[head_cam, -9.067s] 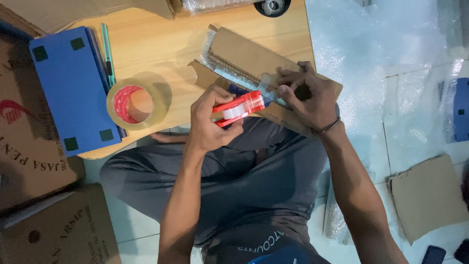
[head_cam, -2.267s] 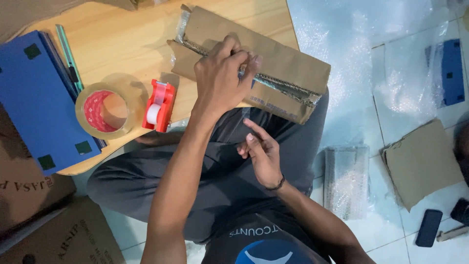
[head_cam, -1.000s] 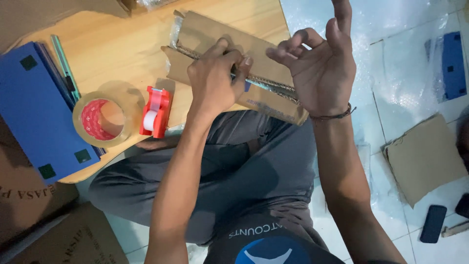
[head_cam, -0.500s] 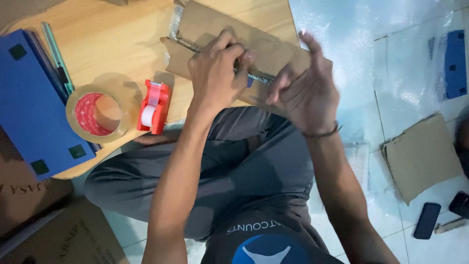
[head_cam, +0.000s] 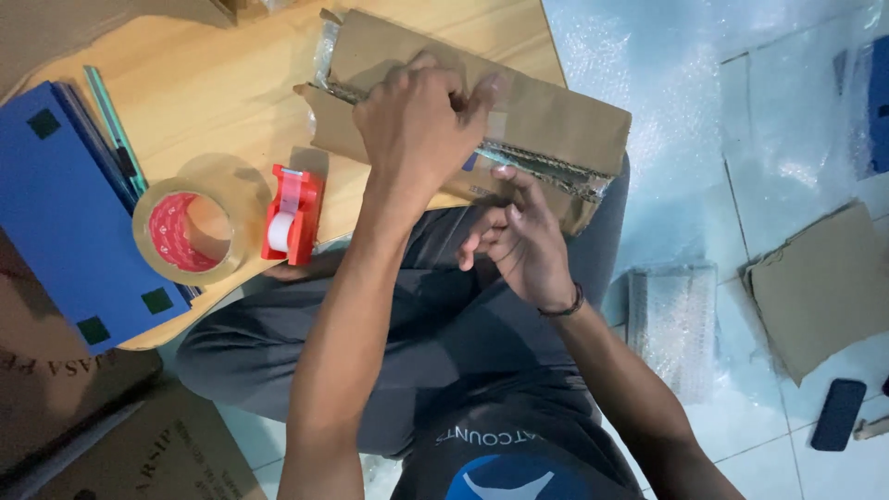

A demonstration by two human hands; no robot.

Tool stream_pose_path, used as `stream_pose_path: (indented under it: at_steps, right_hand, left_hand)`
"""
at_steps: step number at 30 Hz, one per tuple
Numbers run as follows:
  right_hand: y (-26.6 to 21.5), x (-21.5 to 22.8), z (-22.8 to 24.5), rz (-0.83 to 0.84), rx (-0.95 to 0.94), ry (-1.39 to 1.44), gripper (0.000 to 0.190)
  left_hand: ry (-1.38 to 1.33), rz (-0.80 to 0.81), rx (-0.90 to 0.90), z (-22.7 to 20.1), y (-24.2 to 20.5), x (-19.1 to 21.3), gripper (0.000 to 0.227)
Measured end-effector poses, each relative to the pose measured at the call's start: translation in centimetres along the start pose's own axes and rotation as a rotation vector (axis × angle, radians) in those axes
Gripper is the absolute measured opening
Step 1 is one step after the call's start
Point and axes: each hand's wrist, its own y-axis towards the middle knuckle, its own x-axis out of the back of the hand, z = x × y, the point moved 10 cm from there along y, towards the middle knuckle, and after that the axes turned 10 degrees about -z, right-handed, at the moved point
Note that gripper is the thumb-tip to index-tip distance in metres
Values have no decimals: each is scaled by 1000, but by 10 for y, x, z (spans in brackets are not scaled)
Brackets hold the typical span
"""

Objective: Wrapping a flat object in bubble wrap and securing it inside a cardboard sleeve with tape.

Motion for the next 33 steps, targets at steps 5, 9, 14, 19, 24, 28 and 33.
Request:
stream_pose_path:
  at_steps: [5,9,14,19,24,28,33]
  right_hand:
    - [-7,0,-4,-10,11,-63,44]
    - [-8,-1,-5,22,44,-118,46]
    - [-7,-2,-5,9,32,-97,45]
    - [-3,5,-8,30,58,-95,44]
    - [-3,4,-6,29,39,-74,47]
    - [-5,5,-7,36,29,-53,47]
    - [-4,8,-6,27,48,-75,43]
  left_hand:
    - [30,75,-8,2,5,-11,50]
    - [-9,166,20,2,7,-16,50]
    - [30,185,-135,-15,7,-18,45]
    - [-228,230,-222,-32,6,-20,27]
    - [-215,257,-314,-38,3,-27,24]
    - [-146,282,-312,-39,5,-29,24]
    - [-38,341,-268,-39,8,-41,44]
